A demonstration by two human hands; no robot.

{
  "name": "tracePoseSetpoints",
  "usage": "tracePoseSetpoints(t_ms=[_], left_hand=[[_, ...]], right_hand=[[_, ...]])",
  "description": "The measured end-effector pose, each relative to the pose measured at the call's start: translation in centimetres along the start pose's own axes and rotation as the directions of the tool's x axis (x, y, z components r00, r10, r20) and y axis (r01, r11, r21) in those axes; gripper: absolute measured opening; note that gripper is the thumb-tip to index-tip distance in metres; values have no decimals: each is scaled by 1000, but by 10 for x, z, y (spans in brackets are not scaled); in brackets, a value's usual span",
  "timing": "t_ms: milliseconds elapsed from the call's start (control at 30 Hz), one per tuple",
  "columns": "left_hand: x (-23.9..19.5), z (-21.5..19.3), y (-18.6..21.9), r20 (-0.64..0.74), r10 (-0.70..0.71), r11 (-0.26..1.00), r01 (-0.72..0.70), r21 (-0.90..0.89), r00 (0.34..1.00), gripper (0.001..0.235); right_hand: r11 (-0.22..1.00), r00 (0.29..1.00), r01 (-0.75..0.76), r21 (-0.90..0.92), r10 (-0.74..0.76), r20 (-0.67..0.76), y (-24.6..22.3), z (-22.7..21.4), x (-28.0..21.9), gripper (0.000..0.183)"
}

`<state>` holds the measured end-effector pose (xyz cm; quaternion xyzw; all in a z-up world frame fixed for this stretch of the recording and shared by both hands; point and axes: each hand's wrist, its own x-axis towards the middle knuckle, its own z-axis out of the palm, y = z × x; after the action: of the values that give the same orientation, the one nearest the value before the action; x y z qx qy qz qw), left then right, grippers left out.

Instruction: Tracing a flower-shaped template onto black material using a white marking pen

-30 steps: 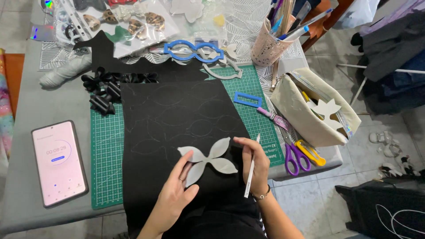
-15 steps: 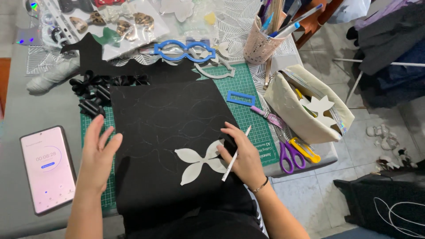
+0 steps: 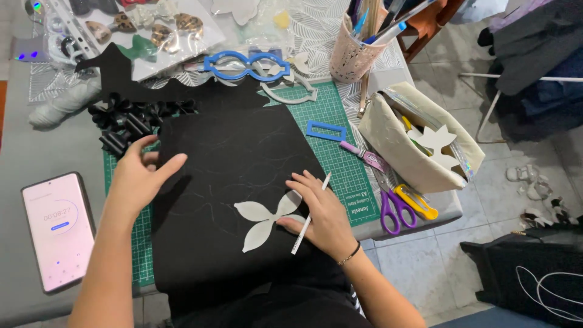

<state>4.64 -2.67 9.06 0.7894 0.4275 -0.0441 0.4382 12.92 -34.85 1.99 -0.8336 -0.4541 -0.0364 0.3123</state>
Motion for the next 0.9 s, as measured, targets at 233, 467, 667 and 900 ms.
tracePoseSetpoints(t_ms=[233, 467, 667, 900], left_hand=[[97, 42, -67, -367, 488, 867, -489, 97, 792, 36], [101, 3, -35, -510, 625, 717, -694, 73, 592, 27], [180, -17, -45, -608, 666, 704, -634, 319, 433, 43], [206, -17, -27, -636, 617, 786, -400, 471, 465, 40]], right_hand=[[995, 991, -67, 72, 75, -115, 3, 5, 2, 66], [995, 997, -80, 60, 80, 1, 12, -11, 20, 56], [992, 989, 6, -130, 13, 148, 20, -6, 32, 51], [958, 993, 101, -268, -82, 80, 15, -3, 31, 42]])
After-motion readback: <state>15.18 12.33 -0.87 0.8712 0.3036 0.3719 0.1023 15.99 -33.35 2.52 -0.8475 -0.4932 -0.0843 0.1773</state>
